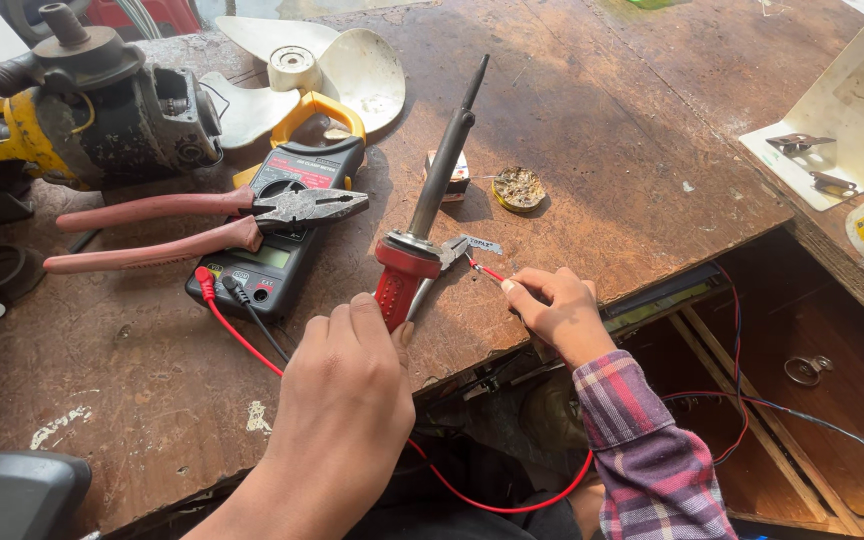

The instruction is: The person solders a red wire to a small electrical component on a workbench. They hold the wire and component with pliers, apply a soldering iron to the joint, and touch the connection with multimeter probes to test it.

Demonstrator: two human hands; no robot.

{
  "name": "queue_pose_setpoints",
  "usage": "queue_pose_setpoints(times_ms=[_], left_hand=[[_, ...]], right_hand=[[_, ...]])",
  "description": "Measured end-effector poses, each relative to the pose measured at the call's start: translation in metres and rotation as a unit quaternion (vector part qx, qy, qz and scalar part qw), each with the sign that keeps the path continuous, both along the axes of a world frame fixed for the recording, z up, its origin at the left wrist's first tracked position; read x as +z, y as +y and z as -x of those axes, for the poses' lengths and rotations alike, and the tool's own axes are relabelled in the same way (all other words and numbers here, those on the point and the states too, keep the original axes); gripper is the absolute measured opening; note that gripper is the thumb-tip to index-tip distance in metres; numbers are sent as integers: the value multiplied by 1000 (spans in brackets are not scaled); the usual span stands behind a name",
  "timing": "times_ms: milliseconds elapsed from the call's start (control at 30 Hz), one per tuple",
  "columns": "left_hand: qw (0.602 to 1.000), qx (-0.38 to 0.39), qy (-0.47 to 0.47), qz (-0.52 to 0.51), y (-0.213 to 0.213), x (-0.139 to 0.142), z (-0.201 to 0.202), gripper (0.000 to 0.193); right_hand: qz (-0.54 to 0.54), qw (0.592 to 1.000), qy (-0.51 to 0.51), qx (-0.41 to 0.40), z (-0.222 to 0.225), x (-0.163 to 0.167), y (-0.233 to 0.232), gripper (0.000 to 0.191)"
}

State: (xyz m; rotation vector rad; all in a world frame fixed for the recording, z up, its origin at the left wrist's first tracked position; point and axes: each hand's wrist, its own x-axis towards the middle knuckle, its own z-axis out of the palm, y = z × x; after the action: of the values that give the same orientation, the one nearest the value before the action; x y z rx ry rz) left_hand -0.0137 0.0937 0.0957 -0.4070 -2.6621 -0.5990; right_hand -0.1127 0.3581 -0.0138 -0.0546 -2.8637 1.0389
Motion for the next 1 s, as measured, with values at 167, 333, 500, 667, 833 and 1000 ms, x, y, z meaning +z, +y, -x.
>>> queue_pose_setpoints(times_ms=[167,333,500,667,833,1000], left_hand=[[996,-48,-33,-69,-9,-1,-1,36],[993,-74,31,-82,-14,-7,4,53],[988,-20,-126,-82,-22,-6,14,24],[982,-32,-154,-103,-42,2,14,45],[977,-61,-198,-57,-63,12,12,37],[983,-100,-150,-34,-70,16,9,36]], right_hand=[[-43,998,35,26,2,-3,-4,27],[44,997,-51,-40,-11,2,-15,31],[29,990,-104,-86,-11,10,-26,30],[29,992,-91,-83,-9,14,-32,37],[-29,990,-96,-94,-6,18,-34,33],[-16,992,-79,-96,-6,16,-34,30]])
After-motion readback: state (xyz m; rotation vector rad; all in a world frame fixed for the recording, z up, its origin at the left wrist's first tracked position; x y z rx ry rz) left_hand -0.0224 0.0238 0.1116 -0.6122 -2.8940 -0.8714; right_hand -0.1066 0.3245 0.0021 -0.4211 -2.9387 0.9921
